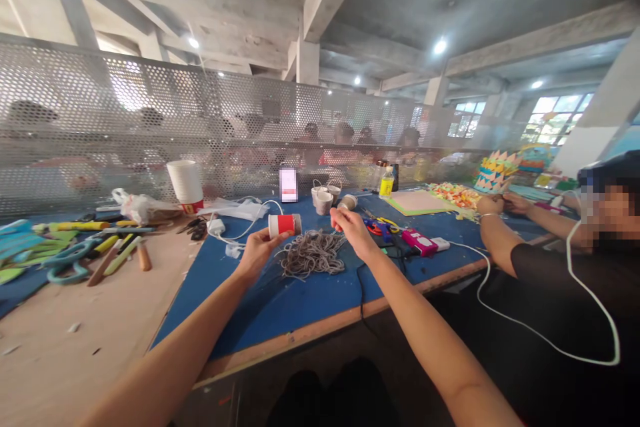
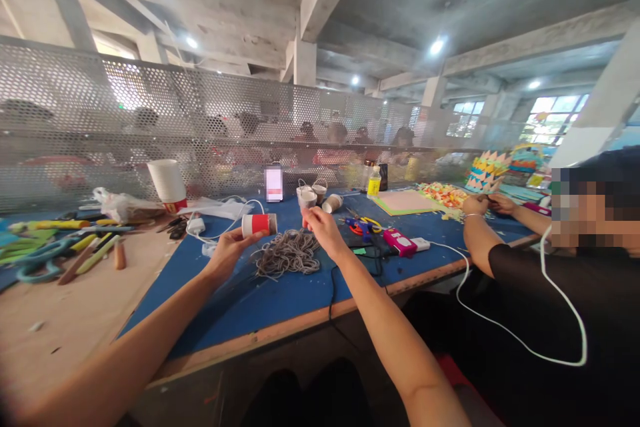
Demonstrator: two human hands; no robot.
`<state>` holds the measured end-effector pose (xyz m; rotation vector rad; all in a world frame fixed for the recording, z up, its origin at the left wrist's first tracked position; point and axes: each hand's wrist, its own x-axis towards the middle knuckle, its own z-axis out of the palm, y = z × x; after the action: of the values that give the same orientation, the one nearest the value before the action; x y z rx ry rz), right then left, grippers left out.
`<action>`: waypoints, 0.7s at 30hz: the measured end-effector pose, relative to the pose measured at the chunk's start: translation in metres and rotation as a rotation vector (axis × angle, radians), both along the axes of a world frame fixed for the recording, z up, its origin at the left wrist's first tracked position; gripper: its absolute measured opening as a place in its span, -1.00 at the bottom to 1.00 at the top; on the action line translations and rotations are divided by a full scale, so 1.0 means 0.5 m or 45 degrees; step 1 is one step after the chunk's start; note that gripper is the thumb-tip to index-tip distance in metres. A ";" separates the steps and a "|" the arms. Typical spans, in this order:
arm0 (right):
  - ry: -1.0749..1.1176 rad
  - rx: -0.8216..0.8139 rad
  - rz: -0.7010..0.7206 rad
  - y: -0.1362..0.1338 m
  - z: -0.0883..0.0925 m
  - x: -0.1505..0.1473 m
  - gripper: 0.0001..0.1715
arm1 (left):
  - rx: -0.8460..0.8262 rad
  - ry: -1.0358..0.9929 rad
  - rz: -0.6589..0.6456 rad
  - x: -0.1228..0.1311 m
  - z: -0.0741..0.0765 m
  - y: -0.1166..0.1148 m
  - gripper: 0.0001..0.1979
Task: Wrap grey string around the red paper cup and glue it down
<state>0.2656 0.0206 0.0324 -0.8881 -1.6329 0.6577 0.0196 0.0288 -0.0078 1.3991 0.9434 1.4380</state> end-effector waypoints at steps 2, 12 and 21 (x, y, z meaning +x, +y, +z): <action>0.287 -0.070 0.028 0.011 0.004 -0.005 -0.38 | 0.003 0.020 0.015 -0.003 -0.003 0.003 -0.61; 0.784 -0.088 0.005 0.079 0.011 0.003 -0.56 | -0.003 0.044 0.060 -0.010 -0.013 0.014 -0.56; 0.651 -0.213 -0.073 0.154 -0.019 -0.022 -0.42 | -0.019 0.187 0.247 -0.039 -0.029 0.039 -0.55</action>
<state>0.2544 0.0977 0.0227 -0.8000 -1.1040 0.9063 0.0003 0.0481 -0.0224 1.4493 1.2091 1.4801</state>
